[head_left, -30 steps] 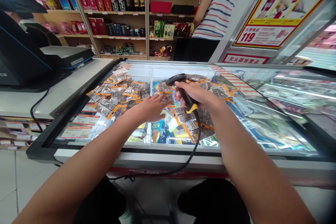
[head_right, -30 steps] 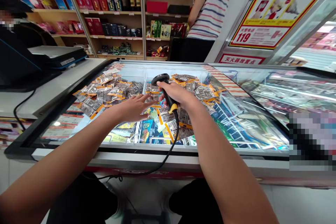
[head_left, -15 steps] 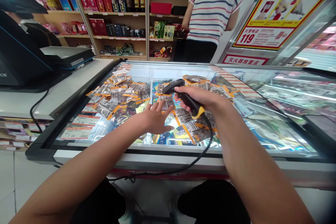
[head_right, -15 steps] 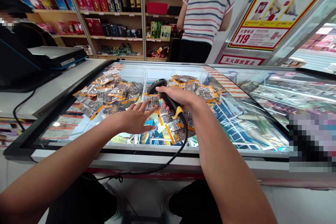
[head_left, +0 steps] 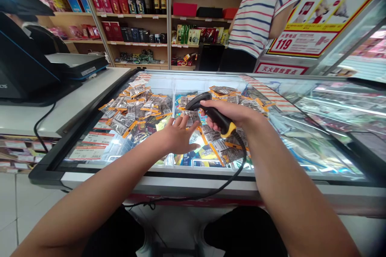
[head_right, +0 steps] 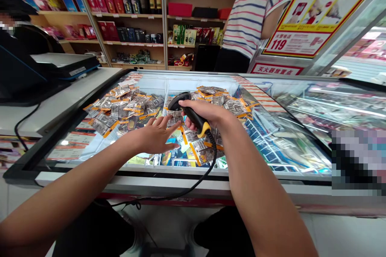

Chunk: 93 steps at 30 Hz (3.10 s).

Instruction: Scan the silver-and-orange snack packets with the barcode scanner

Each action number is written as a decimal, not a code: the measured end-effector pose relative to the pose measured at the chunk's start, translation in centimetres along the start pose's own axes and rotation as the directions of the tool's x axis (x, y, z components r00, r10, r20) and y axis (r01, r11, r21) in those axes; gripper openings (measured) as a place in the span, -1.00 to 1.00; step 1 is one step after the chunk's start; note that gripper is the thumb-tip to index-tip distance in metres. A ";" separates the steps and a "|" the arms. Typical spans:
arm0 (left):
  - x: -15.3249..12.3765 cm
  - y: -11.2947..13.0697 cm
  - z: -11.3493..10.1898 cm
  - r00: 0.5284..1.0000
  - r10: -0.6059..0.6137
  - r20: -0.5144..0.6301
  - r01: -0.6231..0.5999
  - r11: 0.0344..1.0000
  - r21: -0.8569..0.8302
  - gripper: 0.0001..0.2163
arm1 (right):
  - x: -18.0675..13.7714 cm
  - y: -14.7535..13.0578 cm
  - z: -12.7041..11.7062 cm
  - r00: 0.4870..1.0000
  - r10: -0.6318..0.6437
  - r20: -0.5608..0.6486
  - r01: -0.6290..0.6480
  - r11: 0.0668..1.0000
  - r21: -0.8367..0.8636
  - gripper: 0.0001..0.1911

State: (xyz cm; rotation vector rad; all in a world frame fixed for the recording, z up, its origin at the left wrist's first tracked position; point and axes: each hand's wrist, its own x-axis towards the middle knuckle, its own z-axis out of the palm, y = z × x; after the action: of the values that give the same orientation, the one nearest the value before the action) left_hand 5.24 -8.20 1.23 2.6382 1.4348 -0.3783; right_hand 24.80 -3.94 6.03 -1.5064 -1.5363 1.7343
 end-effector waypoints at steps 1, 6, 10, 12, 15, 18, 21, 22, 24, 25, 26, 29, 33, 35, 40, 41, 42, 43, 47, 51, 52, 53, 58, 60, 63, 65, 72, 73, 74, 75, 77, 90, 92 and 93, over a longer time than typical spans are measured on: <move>0.0 0.0 0.1 1.000 0.000 -0.011 0.000 1.000 0.003 -0.16 | 0.0 0.0 0.0 1.000 0.000 -0.005 0.000 1.000 0.004 -0.59; -0.2 0.2 0.3 0.994 -0.024 -0.109 0.028 0.999 0.033 -0.24 | 0.1 -0.1 0.1 0.998 -0.041 -0.053 0.042 0.999 0.025 -0.59; -0.5 -0.6 -0.4 0.950 -0.154 -0.271 0.180 0.981 0.072 -0.36 | 0.5 -0.3 -0.3 0.971 -0.097 -0.217 0.120 0.988 0.095 -0.59; -0.3 -1.7 -0.7 0.918 -0.248 -0.309 0.288 0.953 0.089 -0.39 | 0.7 -0.4 -0.6 0.949 -0.109 -0.296 0.147 0.983 0.110 -0.60; 0.6 -4.3 -0.8 0.906 -0.242 -0.348 0.296 0.949 0.112 -0.48 | 0.9 -0.3 -0.7 0.940 -0.110 -0.324 0.151 0.983 0.103 -0.59; 1.9 -6.8 -0.5 0.916 -0.111 -0.386 0.156 0.984 0.087 -0.50 | 1.2 -0.1 -0.3 0.960 -0.112 -0.258 0.138 0.986 0.088 -0.60; 2.9 -7.9 -0.1 0.930 -0.035 -0.367 0.063 0.996 0.065 -0.49 | 1.3 -0.1 0.3 0.959 -0.110 -0.262 0.130 0.990 0.057 -0.61; 3.0 -8.0 0.0 0.935 -0.019 -0.355 0.046 0.997 0.067 -0.48 | 1.3 -0.1 0.5 0.957 -0.106 -0.270 0.123 0.991 0.050 -0.61; 3.1 -7.7 0.1 0.939 0.000 -0.344 0.028 0.997 0.078 -0.45 | 1.2 -0.2 0.8 0.959 -0.104 -0.262 0.117 0.992 0.036 -0.61; 3.1 -7.4 0.2 0.941 0.007 -0.339 0.022 0.996 0.081 -0.42 | 1.2 -0.2 0.9 0.962 -0.104 -0.251 0.115 0.993 0.029 -0.61; 3.1 -7.1 0.2 0.944 0.012 -0.331 0.014 0.997 0.077 -0.39 | 1.2 -0.2 1.0 0.965 -0.103 -0.240 0.112 0.993 0.022 -0.60; 3.1 -6.3 0.4 0.953 0.010 -0.304 -0.002 1.000 0.027 -0.25 | 1.1 -0.1 1.1 0.973 -0.100 -0.209 0.104 0.995 0.008 -0.58; 3.4 -5.6 0.7 0.950 0.027 -0.312 -0.021 1.000 0.022 -0.17 | 1.5 0.2 1.0 0.977 -0.121 -0.177 0.124 0.992 0.007 -0.59; 3.6 -5.5 0.8 0.947 0.040 -0.317 -0.024 0.998 0.055 -0.18 | 1.7 0.4 0.9 0.977 -0.116 -0.178 0.120 0.993 0.017 -0.58; 3.7 -5.6 0.9 0.942 0.049 -0.332 -0.032 0.998 0.057 -0.20 | 2.1 0.7 0.5 0.987 -0.087 -0.134 0.094 0.995 0.042 -0.58; 3.6 -5.5 0.9 0.943 0.045 -0.330 -0.029 0.998 0.054 -0.20 | 2.1 0.7 0.5 0.989 -0.082 -0.123 0.088 0.995 0.047 -0.59; 3.6 -5.5 0.8 0.944 0.039 -0.328 -0.023 0.998 0.052 -0.20 | 2.1 0.8 0.5 0.990 -0.078 -0.117 0.085 0.995 0.052 -0.60; 3.5 -5.4 0.8 0.946 0.034 -0.324 -0.018 0.999 0.051 -0.20 | 2.2 0.8 0.5 0.991 -0.075 -0.115 0.082 0.995 0.055 -0.60; 3.2 -5.2 0.5 0.947 0.026 -0.320 -0.011 0.999 0.049 -0.22 | 2.0 0.8 0.8 0.989 -0.093 -0.116 0.101 0.993 0.060 -0.60; 3.3 -5.2 0.6 0.938 0.032 -0.346 -0.012 0.998 0.061 -0.25 | 1.7 0.5 1.0 0.984 -0.103 -0.145 0.112 0.992 0.054 -0.62; 3.4 -5.2 0.6 0.934 0.030 -0.355 -0.008 0.998 0.064 -0.26 | 1.6 0.3 1.1 0.982 -0.098 -0.161 0.107 0.993 0.049 -0.62; 3.5 -5.2 0.7 0.931 0.019 -0.363 0.006 0.998 0.068 -0.26 | 1.4 0.2 1.1 0.979 -0.094 -0.181 0.103 0.994 0.043 -0.63; 4.1 -5.9 1.1 0.900 -0.125 -0.418 0.195 0.972 0.129 -0.42 | 0.9 -0.2 0.6 0.938 -0.126 -0.323 0.131 0.991 -0.008 -0.68; 4.2 -6.6 1.2 0.884 -0.148 -0.443 0.237 0.959 0.152 -0.49 | 1.1 0.0 0.1 0.905 -0.144 -0.400 0.138 0.989 -0.043 -0.70; 4.1 -7.7 1.3 0.870 -0.167 -0.464 0.267 0.950 0.160 -0.56 | 2.0 0.6 -0.9 0.850 -0.177 -0.496 0.133 0.983 -0.123 -0.69; 4.0 -8.1 1.1 0.865 -0.159 -0.476 0.267 0.949 0.169 -0.61 | 2.6 0.9 -1.4 0.840 -0.194 -0.507 0.112 0.976 -0.188 -0.64; 3.5 -6.2 0.0 0.891 0.150 -0.429 -0.117 0.988 0.102 -0.58 | 2.5 0.9 -0.5 0.918 -0.148 -0.369 0.078 0.977 -0.198 -0.61; 3.4 -5.7 0.0 0.889 0.218 -0.403 -0.202 0.976 0.083 -0.58 | 2.4 0.8 -0.3 0.931 -0.137 -0.337 0.094 0.985 -0.142 -0.64; 3.4 -5.1 0.0 0.885 0.266 -0.381 -0.259 0.963 0.069 -0.57 | 2.2 0.8 -0.1 0.944 -0.129 -0.304 0.107 0.990 -0.087 -0.67; 3.3 -4.6 0.0 0.885 0.290 -0.364 -0.288 0.956 0.061 -0.56 | 2.1 0.7 0.1 0.954 -0.124 -0.274 0.118 0.992 -0.040 -0.68; 3.1 -3.9 0.2 0.889 0.301 -0.343 -0.303 0.952 0.052 -0.53 | 1.8 0.6 0.2 0.960 -0.118 -0.255 0.128 0.992 0.020 -0.70; 1.6 -2.1 0.2 0.962 0.147 -0.231 -0.133 0.988 0.077 -0.39 | 0.8 0.2 -0.1 0.981 -0.071 -0.180 0.078 0.997 0.029 -0.64; 1.5 -2.1 0.3 0.966 0.146 -0.213 -0.134 0.989 0.070 -0.37 | 1.0 0.4 -0.1 0.983 -0.061 -0.174 0.068 0.997 0.037 -0.63; 1.5 -2.1 0.3 0.967 0.146 -0.207 -0.134 0.988 0.071 -0.36 | 1.1 0.5 -0.2 0.982 -0.063 -0.176 0.071 0.997 0.040 -0.63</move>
State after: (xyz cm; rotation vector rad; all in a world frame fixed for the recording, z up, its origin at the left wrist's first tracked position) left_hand 4.26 -5.89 0.58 2.8786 1.2965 -0.1278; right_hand 24.73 -3.11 5.16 -1.5219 -1.4318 1.5457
